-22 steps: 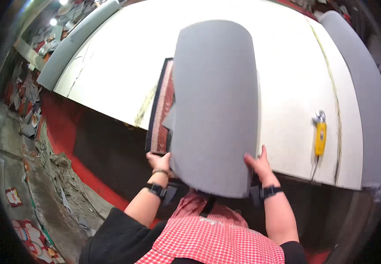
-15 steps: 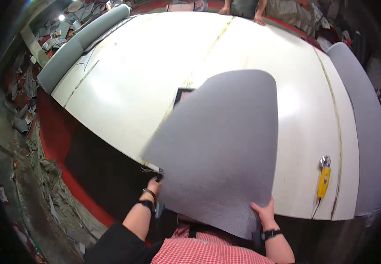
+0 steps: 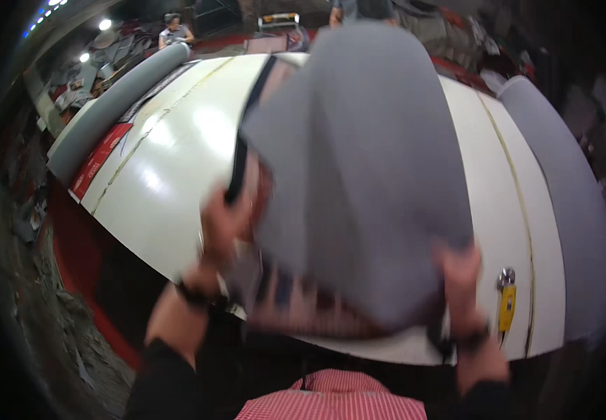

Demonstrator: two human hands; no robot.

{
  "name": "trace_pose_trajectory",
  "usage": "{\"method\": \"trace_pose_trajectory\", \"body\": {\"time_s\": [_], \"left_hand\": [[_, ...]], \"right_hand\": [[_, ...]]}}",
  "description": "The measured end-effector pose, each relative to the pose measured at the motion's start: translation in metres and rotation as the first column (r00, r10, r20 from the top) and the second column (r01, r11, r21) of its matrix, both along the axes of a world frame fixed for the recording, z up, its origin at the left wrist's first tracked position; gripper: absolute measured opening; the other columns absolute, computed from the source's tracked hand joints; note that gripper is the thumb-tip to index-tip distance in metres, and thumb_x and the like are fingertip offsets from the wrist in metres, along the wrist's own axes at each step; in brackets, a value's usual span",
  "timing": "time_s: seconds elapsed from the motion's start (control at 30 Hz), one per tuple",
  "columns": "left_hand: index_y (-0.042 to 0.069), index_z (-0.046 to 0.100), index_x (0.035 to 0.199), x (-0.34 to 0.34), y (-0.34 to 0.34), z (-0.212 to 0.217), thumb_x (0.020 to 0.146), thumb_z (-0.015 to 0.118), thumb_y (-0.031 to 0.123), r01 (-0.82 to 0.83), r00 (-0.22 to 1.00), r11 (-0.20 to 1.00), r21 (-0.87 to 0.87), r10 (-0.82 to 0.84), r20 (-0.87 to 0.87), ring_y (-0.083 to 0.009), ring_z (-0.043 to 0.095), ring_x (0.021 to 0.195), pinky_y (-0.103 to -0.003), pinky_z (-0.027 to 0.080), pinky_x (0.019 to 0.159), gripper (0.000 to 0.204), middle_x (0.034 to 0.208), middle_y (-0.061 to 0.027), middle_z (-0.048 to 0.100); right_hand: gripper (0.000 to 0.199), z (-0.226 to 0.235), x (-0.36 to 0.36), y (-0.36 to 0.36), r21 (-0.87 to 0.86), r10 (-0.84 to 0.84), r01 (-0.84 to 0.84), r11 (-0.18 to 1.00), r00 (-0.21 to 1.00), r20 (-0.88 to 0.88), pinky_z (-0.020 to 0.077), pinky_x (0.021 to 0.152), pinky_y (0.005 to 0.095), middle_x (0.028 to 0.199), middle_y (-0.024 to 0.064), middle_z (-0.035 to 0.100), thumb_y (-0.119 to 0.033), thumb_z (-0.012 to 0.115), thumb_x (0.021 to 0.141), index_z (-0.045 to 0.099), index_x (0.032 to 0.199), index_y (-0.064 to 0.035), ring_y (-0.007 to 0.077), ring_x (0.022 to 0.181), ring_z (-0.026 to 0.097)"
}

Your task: Cutting various patterned floor mats and material rolls using a handheld electric rotary cutter on a large industrial work table.

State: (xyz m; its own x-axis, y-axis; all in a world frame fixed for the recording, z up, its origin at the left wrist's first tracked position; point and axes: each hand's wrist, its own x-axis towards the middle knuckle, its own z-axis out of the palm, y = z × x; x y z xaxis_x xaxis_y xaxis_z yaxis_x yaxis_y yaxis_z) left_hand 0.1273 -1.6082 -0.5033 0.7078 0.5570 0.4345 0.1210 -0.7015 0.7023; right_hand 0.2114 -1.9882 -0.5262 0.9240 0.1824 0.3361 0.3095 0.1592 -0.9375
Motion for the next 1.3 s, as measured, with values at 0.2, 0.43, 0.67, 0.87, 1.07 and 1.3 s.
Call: {"method": "trace_pose_trajectory", "body": {"time_s": [0.2, 0.43, 0.67, 0.87, 1.07, 1.3], "left_hand": [[-0.002, 0.028, 0.137, 0.119, 0.063, 0.089, 0.085, 0.062, 0.016, 0.092, 0.898, 0.947, 0.309, -0.213, 0.385, -0.0317, 0.031, 0.131, -0.036, 0.023, 0.109, 0.065, 0.139, -0.0241, 0.034], [0.006, 0.053, 0.119, -0.03, 0.002, -0.135, 0.069, 0.073, 0.012, 0.574, 0.764, 0.726, 0.378, -0.308, -0.567, -0.0374, 0.037, 0.124, -0.045, 0.029, 0.104, 0.054, 0.132, -0.0209, 0.043], [0.005, 0.058, 0.116, -0.19, -0.105, -0.202, 0.074, 0.07, 0.023, 0.14, 0.184, 0.9, -0.412, -0.433, -0.883, -0.0289, 0.058, 0.106, -0.037, 0.046, 0.092, 0.047, 0.112, -0.0157, 0.061], [0.005, 0.054, 0.119, -0.21, -0.142, -0.2, 0.079, 0.067, 0.022, 0.184, 0.135, 0.813, -0.552, -0.577, -0.805, -0.0261, 0.06, 0.104, -0.035, 0.048, 0.09, 0.045, 0.113, -0.0153, 0.061], [0.004, 0.054, 0.116, -0.214, -0.141, -0.202, 0.081, 0.063, 0.01, 0.208, 0.376, 0.809, -0.55, -0.585, -0.719, -0.0222, 0.061, 0.102, -0.032, 0.048, 0.088, 0.037, 0.107, -0.0132, 0.063], [0.003, 0.054, 0.117, -0.317, -0.097, -0.216, 0.081, 0.062, 0.008, 0.212, 0.295, 0.825, -0.524, -0.566, -0.77, -0.0228, 0.06, 0.104, -0.032, 0.048, 0.089, 0.037, 0.109, -0.0138, 0.062]], "right_hand": [[0.101, 0.063, 0.18, 0.067, 0.094, 0.217, -0.216, 0.972, 0.976, -0.001, 0.0235, 0.108, 0.0365, 0.14, 0.0206, 0.034, -0.051, 0.066, 0.078, 0.009, 0.143, 0.0003, 0.0281, 0.132, 0.029], [0.088, -0.206, 0.107, -0.187, -0.797, -0.689, 0.569, 0.202, 0.661, 0.297, 0.0289, 0.105, 0.0426, 0.131, 0.0243, 0.04, -0.039, 0.077, 0.065, 0.036, 0.13, 0.0037, 0.0369, 0.124, 0.036], [0.093, -0.24, -0.003, -0.436, -0.99, -0.943, 0.057, 0.129, 0.317, -0.104, 0.0447, 0.092, 0.0377, 0.116, 0.0233, 0.055, -0.025, 0.084, 0.057, 0.035, 0.129, 0.0069, 0.0326, 0.105, 0.056], [0.044, -0.257, -0.002, -0.4, -0.628, -0.645, 0.172, 0.759, 0.327, -0.69, 0.0469, 0.069, 0.0304, 0.091, 0.0078, 0.063, -0.016, 0.076, 0.069, 0.057, 0.105, 0.0023, 0.0205, 0.078, 0.06], [0.036, -0.273, -0.085, -0.352, -0.354, -0.517, 0.407, 0.842, 0.418, -0.747, 0.0448, 0.059, 0.0291, 0.079, 0.0029, 0.059, -0.023, 0.071, 0.071, 0.06, 0.099, -0.0031, 0.0159, 0.067, 0.056], [0.047, -0.225, -0.295, -0.253, -0.195, -0.157, -0.008, 0.981, 0.562, -0.812, 0.0478, 0.073, 0.0266, 0.093, 0.0059, 0.064, -0.01, 0.075, 0.062, 0.059, 0.105, -0.0013, 0.0151, 0.08, 0.06]]}}
